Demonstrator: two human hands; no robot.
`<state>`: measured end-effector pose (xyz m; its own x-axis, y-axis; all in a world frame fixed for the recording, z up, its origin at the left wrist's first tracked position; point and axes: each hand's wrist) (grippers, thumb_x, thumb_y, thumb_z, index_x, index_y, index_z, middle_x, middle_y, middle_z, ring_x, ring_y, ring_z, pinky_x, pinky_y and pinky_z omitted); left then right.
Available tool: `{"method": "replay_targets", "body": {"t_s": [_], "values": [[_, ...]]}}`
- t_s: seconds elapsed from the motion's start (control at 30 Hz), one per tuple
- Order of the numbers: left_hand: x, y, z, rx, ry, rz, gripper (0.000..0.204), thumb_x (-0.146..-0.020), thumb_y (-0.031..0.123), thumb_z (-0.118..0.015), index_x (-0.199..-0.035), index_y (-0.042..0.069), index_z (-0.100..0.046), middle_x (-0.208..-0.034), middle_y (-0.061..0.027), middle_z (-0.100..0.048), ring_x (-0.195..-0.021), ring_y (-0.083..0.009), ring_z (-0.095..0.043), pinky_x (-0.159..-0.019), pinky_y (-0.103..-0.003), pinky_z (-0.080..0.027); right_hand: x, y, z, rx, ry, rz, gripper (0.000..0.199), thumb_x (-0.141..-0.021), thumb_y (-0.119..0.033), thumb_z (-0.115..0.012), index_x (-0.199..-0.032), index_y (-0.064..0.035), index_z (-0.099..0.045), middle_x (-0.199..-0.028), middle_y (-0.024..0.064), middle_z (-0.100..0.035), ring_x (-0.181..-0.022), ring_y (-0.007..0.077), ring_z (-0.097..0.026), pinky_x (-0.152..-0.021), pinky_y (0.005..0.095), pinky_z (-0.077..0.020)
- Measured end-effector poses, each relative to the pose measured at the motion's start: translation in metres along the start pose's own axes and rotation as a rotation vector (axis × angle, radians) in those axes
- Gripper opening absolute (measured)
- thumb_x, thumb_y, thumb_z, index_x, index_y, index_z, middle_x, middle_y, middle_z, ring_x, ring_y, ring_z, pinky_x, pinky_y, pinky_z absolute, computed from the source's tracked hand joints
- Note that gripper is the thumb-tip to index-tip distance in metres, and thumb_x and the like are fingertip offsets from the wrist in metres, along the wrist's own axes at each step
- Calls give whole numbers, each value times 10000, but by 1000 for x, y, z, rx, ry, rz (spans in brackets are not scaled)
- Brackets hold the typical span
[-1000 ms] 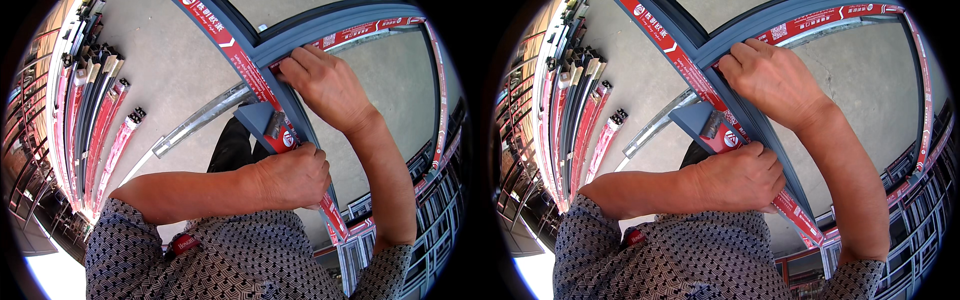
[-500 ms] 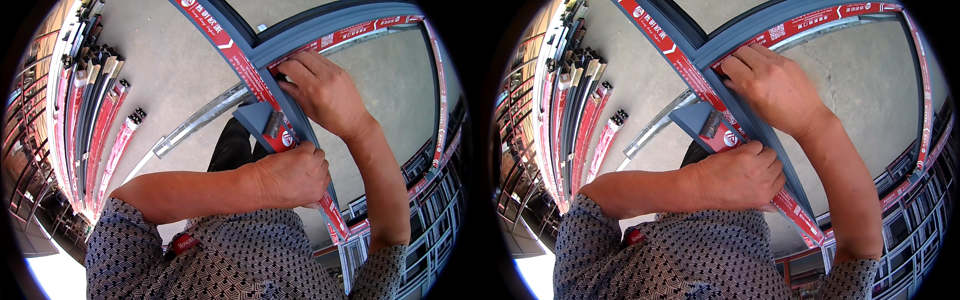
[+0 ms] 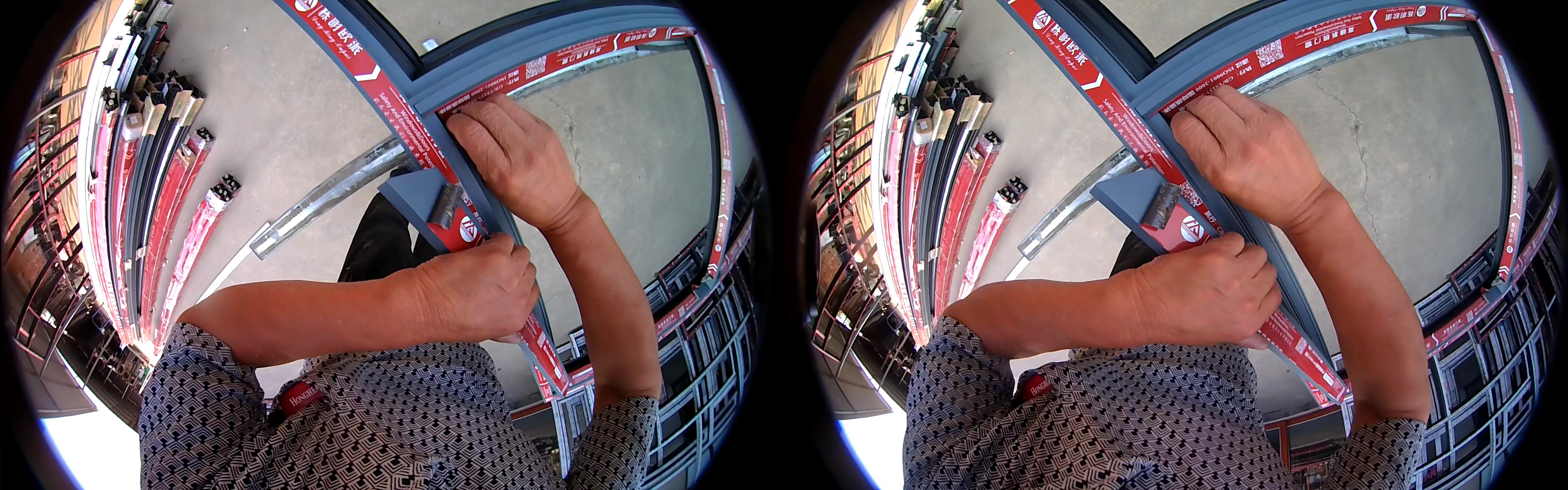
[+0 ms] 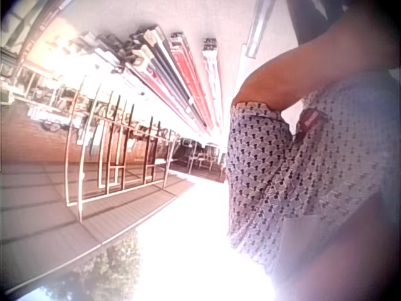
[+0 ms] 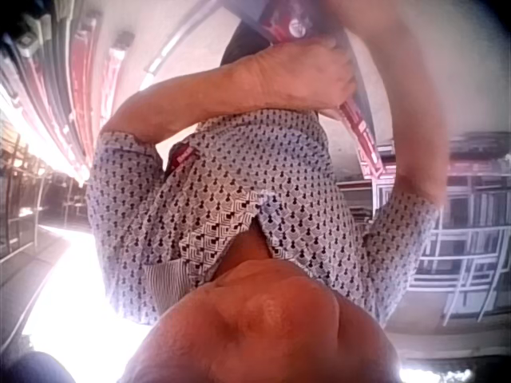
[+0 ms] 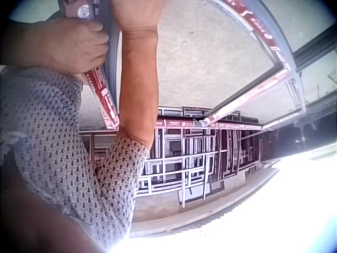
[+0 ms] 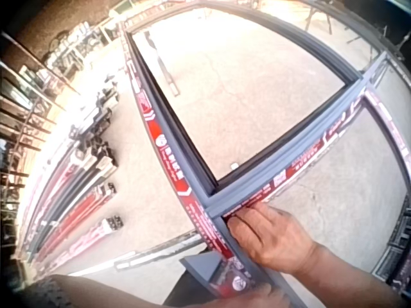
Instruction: The person assembles a window frame by hand, aligning and joining multiple aluminum frame pieces with red protective film. They repeatedly adjust the corners and edges to ensure proper fit, then lift and reposition the assembled frame on a metal stand.
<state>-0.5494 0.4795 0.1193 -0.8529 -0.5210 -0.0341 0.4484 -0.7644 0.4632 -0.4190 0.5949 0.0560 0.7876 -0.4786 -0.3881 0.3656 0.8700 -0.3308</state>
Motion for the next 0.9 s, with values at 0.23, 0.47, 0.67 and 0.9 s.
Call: {"method": "replay_targets", "body": {"t_s": [0.23, 0.47, 0.67, 0.9], "values": [[0, 0, -1, 16, -4, 5, 413, -942, 559, -732, -875, 153, -697, -815, 27, -608, -850, -173, -617, -758, -337, -435, -2, -1, 0, 40, -67, 6, 335, -798, -77, -752, -1122, -40, -673, -1059, 79, -671, -975, 257, -701, -791, 358, -629], [1, -1, 0, 24, -11, -2, 435, -931, 572, -746, -872, 144, -698, -815, 26, -609, -856, -173, -622, -755, -333, -433, 0, 0, -1, -11, -35, -83, 324, -851, -57, -754, -1162, -41, -663, -1069, 108, -684, -968, 302, -708, -815, 393, -623], [2, 0, -1, 35, -5, 10, 451, -930, 581, -751, -871, 138, -698, -814, 23, -612, -858, -175, -624, -754, -335, -436, 6, -5, -5, -76, 15, -154, 277, -917, -67, -749, -1182, -52, -668, -1093, 107, -697, -970, 312, -711, -793, 407, -616], [2, 0, -3, 36, 6, 3, 460, -932, 590, -752, -884, 135, -708, -815, 22, -614, -856, -175, -619, -756, -335, -439, 1, -4, -5, -31, 13, -123, 292, -844, -70, -754, -1121, -63, -661, -1030, 83, -675, -942, 278, -697, -771, 391, -615]]}}
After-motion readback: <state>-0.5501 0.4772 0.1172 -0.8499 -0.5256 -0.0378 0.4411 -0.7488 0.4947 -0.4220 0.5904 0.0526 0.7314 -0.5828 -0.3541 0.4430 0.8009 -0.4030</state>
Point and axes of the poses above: each hand's wrist, its own x-axis away from the middle knuckle, its own z-axis out of the back of the hand, y = z × x
